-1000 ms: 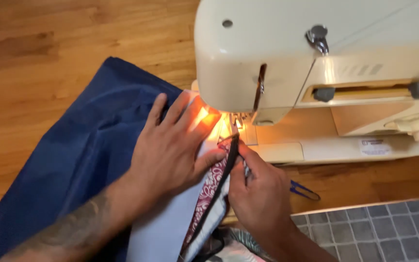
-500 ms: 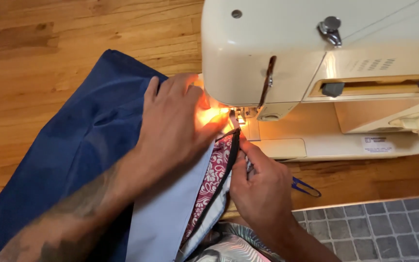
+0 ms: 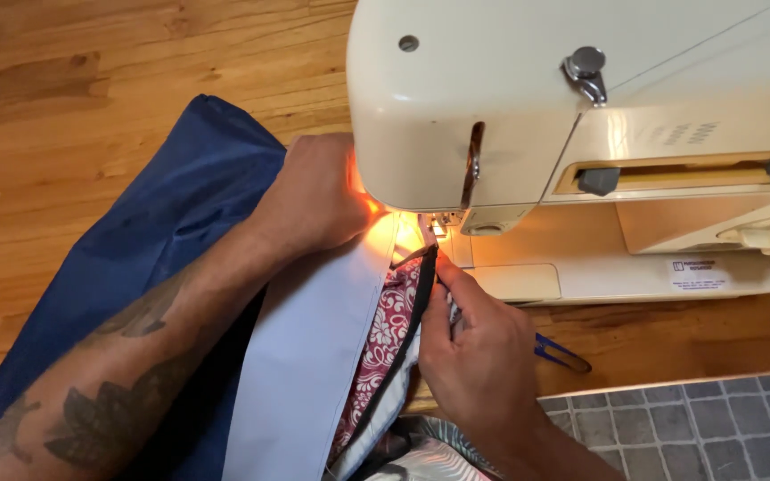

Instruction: Trimming fabric with scissors and positioning it under a sewing machine needle for stitching

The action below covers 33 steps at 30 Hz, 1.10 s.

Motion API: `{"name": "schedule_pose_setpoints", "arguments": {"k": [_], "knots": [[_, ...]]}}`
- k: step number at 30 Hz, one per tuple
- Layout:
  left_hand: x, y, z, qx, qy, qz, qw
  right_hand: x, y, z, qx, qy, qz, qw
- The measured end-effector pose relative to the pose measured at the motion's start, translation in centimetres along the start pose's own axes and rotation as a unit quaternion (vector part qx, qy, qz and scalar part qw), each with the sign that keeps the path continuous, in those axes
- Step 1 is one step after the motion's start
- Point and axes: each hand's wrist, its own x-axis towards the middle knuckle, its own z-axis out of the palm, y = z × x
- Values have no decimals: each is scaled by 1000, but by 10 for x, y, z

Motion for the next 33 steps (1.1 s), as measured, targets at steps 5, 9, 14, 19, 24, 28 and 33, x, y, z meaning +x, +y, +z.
{"name": "schedule_pose_setpoints", "arguments": {"k": [5, 9, 14, 19, 24, 28, 33], "knots": [[10, 2, 2, 24, -9, 67, 997, 10, -4, -14, 18, -5, -31, 999], [10, 4, -3, 10, -22, 92, 995, 10, -1, -20, 23, -47, 30, 998], [11, 10, -1, -28, -44, 145, 988, 4, -1, -19, 22, -51, 68, 996], [8, 22, -13, -30, -66, 135, 988, 0, 2, -17, 33, -36, 18, 999], [4, 21, -21, -17, -90, 103, 990, -3, 0, -9, 65, -32, 13, 997], [6, 12, -17, 1, -86, 110, 990, -3, -3, -4, 56, -49, 82, 994], [6, 9, -17, 11, -84, 105, 991, -2, -2, -1, 49, -58, 96, 992]]}}
